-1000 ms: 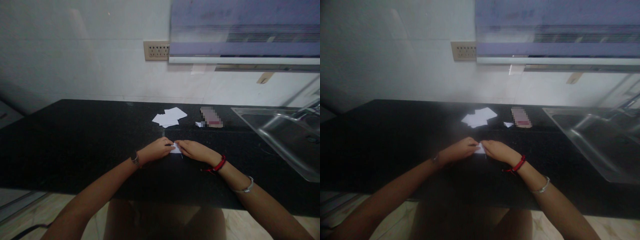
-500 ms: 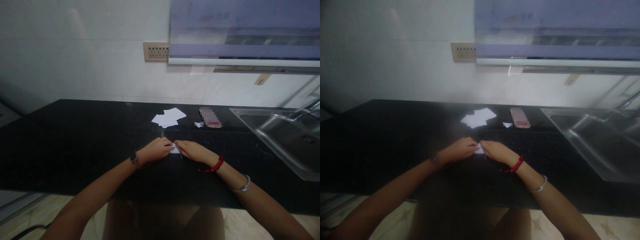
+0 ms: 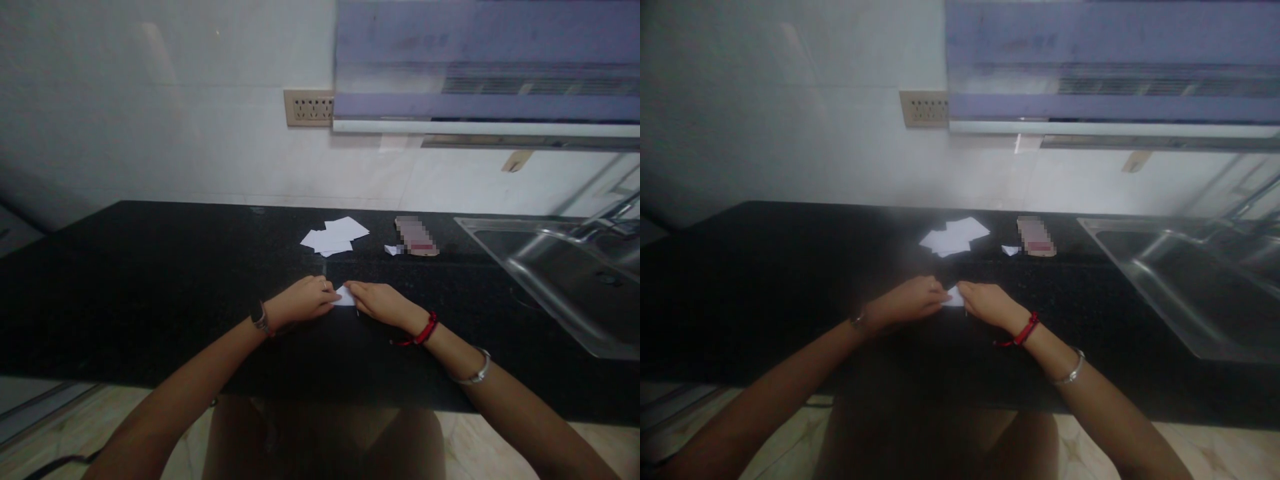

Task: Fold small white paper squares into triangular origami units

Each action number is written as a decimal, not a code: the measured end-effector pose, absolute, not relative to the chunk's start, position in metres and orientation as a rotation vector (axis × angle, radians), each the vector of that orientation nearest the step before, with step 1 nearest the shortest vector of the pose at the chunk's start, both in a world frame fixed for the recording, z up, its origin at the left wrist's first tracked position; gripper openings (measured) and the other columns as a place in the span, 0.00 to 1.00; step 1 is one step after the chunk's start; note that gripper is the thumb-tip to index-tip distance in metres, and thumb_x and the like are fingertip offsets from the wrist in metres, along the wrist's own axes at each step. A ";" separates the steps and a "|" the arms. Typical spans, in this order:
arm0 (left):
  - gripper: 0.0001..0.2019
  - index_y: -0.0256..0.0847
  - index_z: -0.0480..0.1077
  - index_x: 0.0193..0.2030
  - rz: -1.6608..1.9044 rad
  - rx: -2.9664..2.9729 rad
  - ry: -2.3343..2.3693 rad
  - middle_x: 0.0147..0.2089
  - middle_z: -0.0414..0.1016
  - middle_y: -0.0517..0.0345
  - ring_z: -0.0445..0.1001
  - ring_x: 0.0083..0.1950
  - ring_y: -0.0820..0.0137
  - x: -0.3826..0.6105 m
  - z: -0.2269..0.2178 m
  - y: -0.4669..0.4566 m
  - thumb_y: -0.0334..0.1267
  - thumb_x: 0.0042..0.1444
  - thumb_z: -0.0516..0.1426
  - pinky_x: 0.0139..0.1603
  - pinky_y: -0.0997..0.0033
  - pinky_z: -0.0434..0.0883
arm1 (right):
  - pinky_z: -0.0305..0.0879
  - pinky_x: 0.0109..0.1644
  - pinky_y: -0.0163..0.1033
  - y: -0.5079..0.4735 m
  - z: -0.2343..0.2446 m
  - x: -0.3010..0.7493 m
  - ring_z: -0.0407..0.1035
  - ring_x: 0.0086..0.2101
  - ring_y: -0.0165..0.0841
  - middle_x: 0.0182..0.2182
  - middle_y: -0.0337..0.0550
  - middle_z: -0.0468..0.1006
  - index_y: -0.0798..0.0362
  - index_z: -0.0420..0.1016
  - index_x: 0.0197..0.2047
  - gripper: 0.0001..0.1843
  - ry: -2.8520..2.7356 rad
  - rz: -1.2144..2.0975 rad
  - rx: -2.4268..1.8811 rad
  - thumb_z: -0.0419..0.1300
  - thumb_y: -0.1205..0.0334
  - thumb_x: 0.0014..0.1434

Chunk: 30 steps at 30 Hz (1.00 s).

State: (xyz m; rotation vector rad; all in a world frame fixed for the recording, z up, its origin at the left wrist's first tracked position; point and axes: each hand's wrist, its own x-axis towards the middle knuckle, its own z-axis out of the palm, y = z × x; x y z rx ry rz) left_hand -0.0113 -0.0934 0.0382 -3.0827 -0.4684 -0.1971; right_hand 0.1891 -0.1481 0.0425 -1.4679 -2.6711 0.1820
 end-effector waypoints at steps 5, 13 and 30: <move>0.09 0.43 0.67 0.41 -0.143 -3.073 -0.446 0.33 0.69 0.57 0.66 0.35 0.70 -0.017 0.041 -0.092 0.37 0.54 0.50 0.36 0.71 0.61 | 0.61 0.40 0.35 -0.148 0.042 0.190 0.68 0.39 0.35 0.38 0.49 0.72 0.56 0.61 0.46 0.13 -2.654 0.181 -1.458 0.47 0.65 0.57; 0.10 0.41 0.67 0.41 -0.226 -3.182 -0.494 0.36 0.69 0.56 0.66 0.36 0.71 -0.016 0.038 -0.088 0.40 0.54 0.50 0.36 0.75 0.62 | 0.60 0.47 0.39 -0.145 0.037 0.198 0.65 0.44 0.35 0.45 0.48 0.70 0.55 0.63 0.49 0.16 -2.611 0.318 -1.339 0.49 0.64 0.56; 0.11 0.39 0.67 0.40 -0.351 -3.244 -0.540 0.41 0.68 0.54 0.65 0.42 0.71 -0.008 0.024 -0.082 0.40 0.56 0.48 0.43 0.72 0.63 | 0.57 0.52 0.38 -0.140 0.037 0.209 0.63 0.47 0.34 0.49 0.46 0.67 0.55 0.67 0.47 0.16 -2.649 0.408 -1.154 0.48 0.61 0.58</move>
